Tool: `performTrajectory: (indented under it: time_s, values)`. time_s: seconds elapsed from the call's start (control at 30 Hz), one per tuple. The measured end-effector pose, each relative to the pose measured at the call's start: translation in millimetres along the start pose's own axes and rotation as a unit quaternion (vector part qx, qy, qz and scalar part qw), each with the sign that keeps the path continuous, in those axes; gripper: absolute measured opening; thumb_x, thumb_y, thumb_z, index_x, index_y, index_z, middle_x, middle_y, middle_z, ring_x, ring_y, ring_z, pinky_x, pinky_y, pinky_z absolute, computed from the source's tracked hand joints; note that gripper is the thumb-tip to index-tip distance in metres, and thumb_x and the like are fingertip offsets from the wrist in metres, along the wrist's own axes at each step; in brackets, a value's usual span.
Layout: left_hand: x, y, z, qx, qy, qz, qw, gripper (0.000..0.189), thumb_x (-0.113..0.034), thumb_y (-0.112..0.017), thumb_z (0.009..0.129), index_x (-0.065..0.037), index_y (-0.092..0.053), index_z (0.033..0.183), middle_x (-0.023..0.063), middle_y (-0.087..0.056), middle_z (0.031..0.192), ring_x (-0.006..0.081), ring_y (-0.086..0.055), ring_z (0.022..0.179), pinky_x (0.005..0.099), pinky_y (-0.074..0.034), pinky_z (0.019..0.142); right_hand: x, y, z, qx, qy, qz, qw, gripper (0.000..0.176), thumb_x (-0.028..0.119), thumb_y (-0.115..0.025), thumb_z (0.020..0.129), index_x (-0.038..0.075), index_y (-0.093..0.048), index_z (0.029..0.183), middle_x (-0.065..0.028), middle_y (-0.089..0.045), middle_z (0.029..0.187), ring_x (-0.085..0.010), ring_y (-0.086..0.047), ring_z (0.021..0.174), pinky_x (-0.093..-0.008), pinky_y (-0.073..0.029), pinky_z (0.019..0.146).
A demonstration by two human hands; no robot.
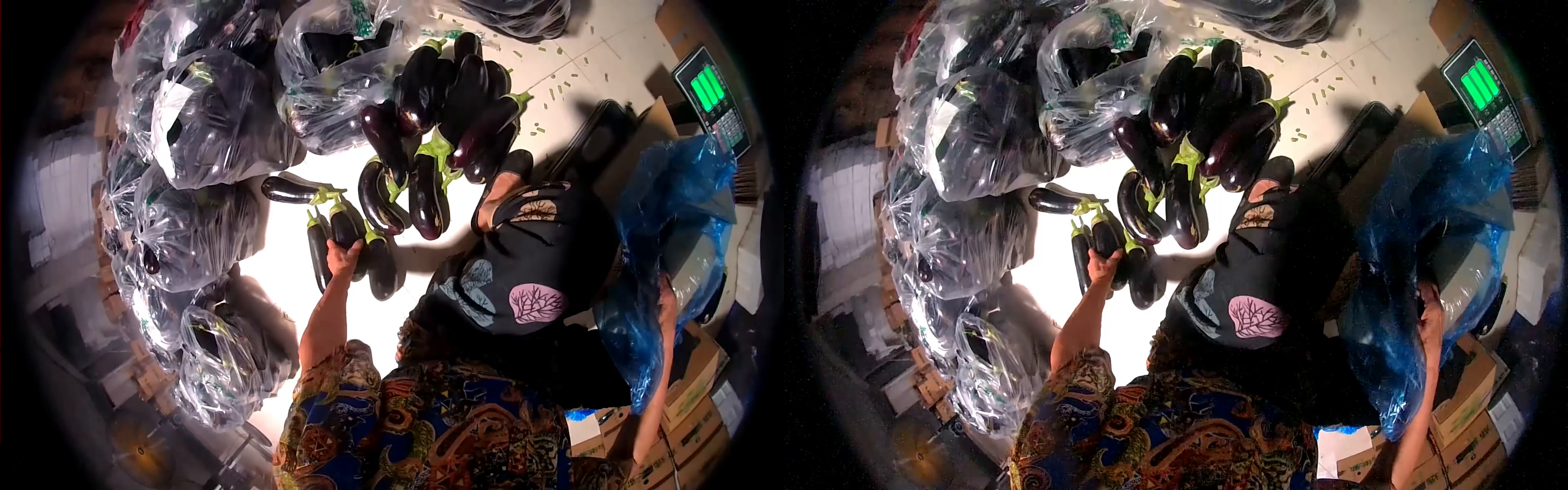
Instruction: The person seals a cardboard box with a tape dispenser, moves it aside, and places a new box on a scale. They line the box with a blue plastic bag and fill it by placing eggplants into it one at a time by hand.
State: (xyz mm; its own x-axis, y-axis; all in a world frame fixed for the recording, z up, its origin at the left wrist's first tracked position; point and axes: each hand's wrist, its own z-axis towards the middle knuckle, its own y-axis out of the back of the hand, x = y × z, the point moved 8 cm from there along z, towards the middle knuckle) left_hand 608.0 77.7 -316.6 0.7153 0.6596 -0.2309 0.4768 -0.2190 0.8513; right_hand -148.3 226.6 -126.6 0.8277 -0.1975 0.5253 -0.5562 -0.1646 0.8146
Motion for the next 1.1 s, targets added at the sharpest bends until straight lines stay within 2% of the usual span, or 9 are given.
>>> performTrajectory:
  time_s: [0.2, 0.37, 0.43, 0.63, 0.73, 0.77, 0.87, 0.97, 1.1]
  values:
    - [19.4, 9.2, -13.9, -0.12, -0.069, 0.093, 0.986, 0.075, -0.039, -0.075, 0.071, -0.004, -0.041, 0.128, 0.0249, -0.052, 0.116, 0.0454, -0.048, 0.106, 0.0519, -0.041, 0.088, 66.5, 11.3, 21.8, -0.021, -0.092, 0.015, 0.995, 0.029, 0.012, -0.055, 0.086, 0.004, -0.06, 0.114, -0.0177, -0.062, 0.11, -0.0332, -0.058, 0.102, -0.0378, -0.044, 0.09]
    - [-39.7, -13.6, -69.0, -0.14, -0.335, 0.039, 0.931, 0.065, -0.027, -0.073, 0.074, -0.007, -0.045, 0.129, 0.0202, -0.046, 0.125, 0.0414, -0.042, 0.115, 0.0518, -0.035, 0.095, 74.4, 10.0, 25.0, -0.02, -0.041, 0.018, 0.999, 0.032, 0.004, -0.052, 0.085, 0.002, -0.059, 0.116, -0.0191, -0.062, 0.11, -0.0336, -0.058, 0.102, -0.0353, -0.043, 0.09]
    - [-87.1, 2.1, -69.5, -0.131, -0.39, -0.031, 0.911, 0.062, -0.017, -0.071, 0.075, -0.005, -0.045, 0.13, 0.0234, -0.043, 0.13, 0.0423, -0.04, 0.119, 0.0486, -0.031, 0.101, 63.3, 7.7, 20.3, -0.029, 0.017, 0.009, 0.999, 0.031, 0.002, -0.051, 0.084, 0.001, -0.059, 0.115, -0.0193, -0.062, 0.109, -0.0336, -0.058, 0.101, -0.0348, -0.043, 0.09]
    - [-307.8, 120.9, -16.5, -0.247, -0.521, -0.002, 0.817, 0.073, -0.003, -0.066, 0.072, -0.003, -0.035, 0.137, 0.0212, -0.035, 0.139, 0.042, -0.033, 0.128, 0.0506, -0.027, 0.104, 43.7, 4.3, 22.9, 0.019, -0.124, 0.116, 0.985, 0.03, 0.018, -0.056, 0.088, -0.005, -0.057, 0.108, -0.0113, -0.061, 0.102, -0.0264, -0.057, 0.091, -0.0299, -0.042, 0.086]
    - [-379.3, 128.8, 27.6, -0.26, -0.538, 0.153, 0.787, 0.078, -0.012, -0.07, 0.072, -0.006, -0.033, 0.14, 0.0175, -0.04, 0.137, 0.0368, -0.032, 0.131, 0.0503, -0.027, 0.103, 72.1, 16.5, 39.6, -0.014, -0.026, 0.165, 0.986, 0.054, 0.048, -0.057, 0.087, -0.005, -0.058, 0.098, -0.0107, -0.06, 0.086, -0.0273, -0.057, 0.083, -0.0315, -0.044, 0.082]
    - [-387.3, 120.4, 51.7, -0.252, -0.533, 0.209, 0.781, 0.082, -0.017, -0.074, 0.072, -0.007, -0.031, 0.142, 0.0153, -0.041, 0.138, 0.0348, -0.032, 0.132, 0.05, -0.028, 0.101, 92.0, 22.4, 48.1, -0.026, -0.118, 0.144, 0.982, 0.056, 0.05, -0.056, 0.087, -0.005, -0.059, 0.099, -0.0111, -0.059, 0.085, -0.0274, -0.057, 0.082, -0.0322, -0.044, 0.079]
    - [-367.0, 79.3, 112.4, -0.102, -0.453, 0.395, 0.793, 0.04, -0.024, -0.065, 0.076, -0.009, -0.057, 0.112, 0.0118, -0.063, 0.105, 0.0286, -0.058, 0.099, 0.0451, -0.038, 0.085, 81.6, 19.2, 43.8, 0.034, -0.067, 0.17, 0.983, 0.034, 0.017, -0.058, 0.085, -0.002, -0.055, 0.113, -0.0132, -0.057, 0.106, -0.027, -0.051, 0.098, -0.0356, -0.038, 0.092]
    - [-345.1, 72.7, 90.0, -0.046, -0.504, 0.356, 0.786, 0.016, -0.019, -0.058, 0.075, -0.012, -0.067, 0.086, 0.0129, -0.067, 0.088, 0.0291, -0.064, 0.079, 0.0433, -0.04, 0.08, 32.4, 7.6, 15.9, 0.071, -0.098, 0.109, 0.987, 0.044, 0.023, -0.058, 0.085, 0.0, -0.05, 0.12, -0.016, -0.048, 0.124, -0.0295, -0.046, 0.108, -0.0378, -0.035, 0.096]
    - [-332.1, 102.5, 82.0, 0.049, -0.395, 0.4, 0.826, 0.03, -0.026, -0.057, 0.073, -0.015, -0.067, 0.099, 0.0148, -0.067, 0.094, 0.0325, -0.064, 0.091, 0.0475, -0.048, 0.083, 24.2, 5.2, 13.4, 0.093, -0.233, 0.06, 0.966, 0.039, 0.025, -0.058, 0.084, 0.0, -0.052, 0.114, -0.018, -0.047, 0.127, -0.0296, -0.047, 0.108, -0.038, -0.036, 0.092]
